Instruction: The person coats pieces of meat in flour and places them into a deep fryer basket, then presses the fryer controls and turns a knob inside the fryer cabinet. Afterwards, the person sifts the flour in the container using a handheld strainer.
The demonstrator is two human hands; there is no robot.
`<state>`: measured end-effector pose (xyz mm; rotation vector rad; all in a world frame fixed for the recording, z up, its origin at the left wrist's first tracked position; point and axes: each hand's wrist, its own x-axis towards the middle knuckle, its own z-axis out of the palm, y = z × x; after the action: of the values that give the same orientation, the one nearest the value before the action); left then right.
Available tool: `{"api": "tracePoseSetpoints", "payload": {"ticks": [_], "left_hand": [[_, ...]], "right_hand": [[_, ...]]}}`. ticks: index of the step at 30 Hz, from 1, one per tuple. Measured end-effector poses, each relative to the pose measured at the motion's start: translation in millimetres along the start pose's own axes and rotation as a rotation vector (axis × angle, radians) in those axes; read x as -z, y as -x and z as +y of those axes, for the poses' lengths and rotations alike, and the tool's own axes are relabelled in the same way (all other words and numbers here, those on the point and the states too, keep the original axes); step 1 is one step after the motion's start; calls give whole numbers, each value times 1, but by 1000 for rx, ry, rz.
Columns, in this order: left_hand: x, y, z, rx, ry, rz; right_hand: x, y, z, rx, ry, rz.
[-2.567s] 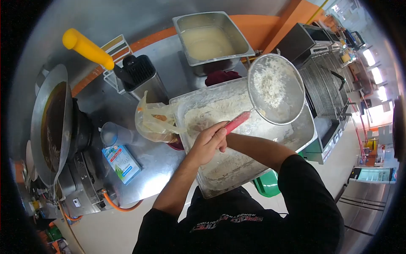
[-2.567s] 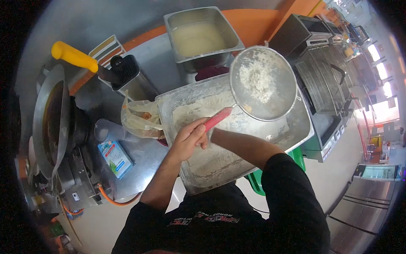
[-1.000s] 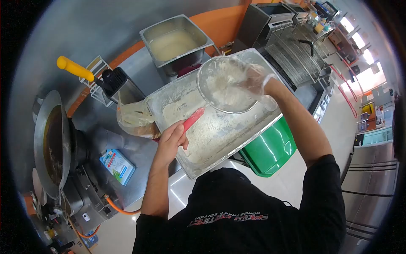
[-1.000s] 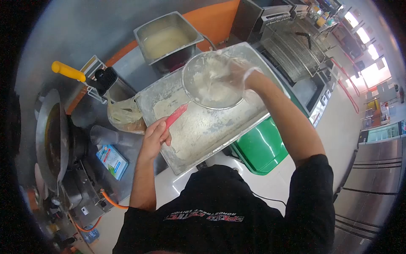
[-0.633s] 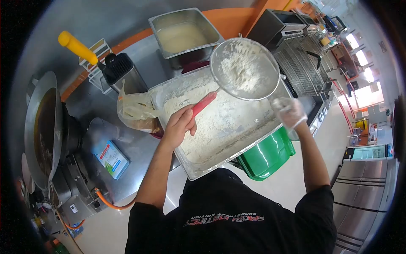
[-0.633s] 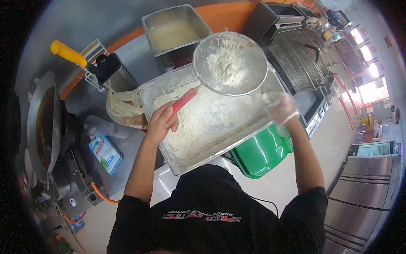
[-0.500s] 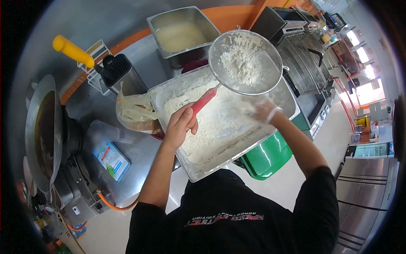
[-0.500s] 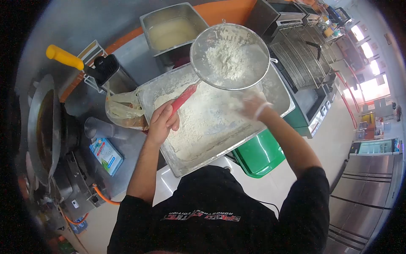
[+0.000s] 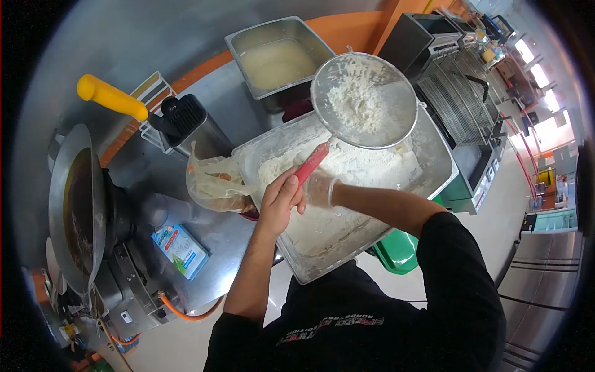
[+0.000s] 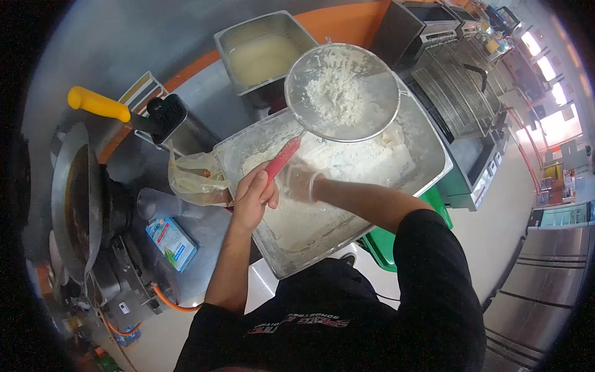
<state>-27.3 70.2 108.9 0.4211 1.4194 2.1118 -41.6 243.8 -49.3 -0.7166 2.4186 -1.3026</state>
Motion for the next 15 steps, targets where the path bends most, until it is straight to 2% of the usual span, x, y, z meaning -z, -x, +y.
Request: {"api": "tracePoseSetpoints", "payload": {"ticks": [1,2,3,4,7,12,15], "left_hand": [[1,0,-2,4,28,-10],[2,0,-2,9,55,-22],[4,0,-2,6,57,-19],[4,1,-2,0,63,-13],[3,2,-4,0,67,-5],[3,2,-2,4,45,-14],[7,3,-4,10,72,-30]], "right_hand": [[-12,-11,-23,-12,72,63],[-39,-40,-61,-401,856,401],[-62,-78,-162,-399,858,399],[-100,-72,-49,-362,826,356],[-100,-103,-47,-268,725,228],[-42,-73,-203,-111,523,16],[-55,-73,-180,-14,351,-141]]}}
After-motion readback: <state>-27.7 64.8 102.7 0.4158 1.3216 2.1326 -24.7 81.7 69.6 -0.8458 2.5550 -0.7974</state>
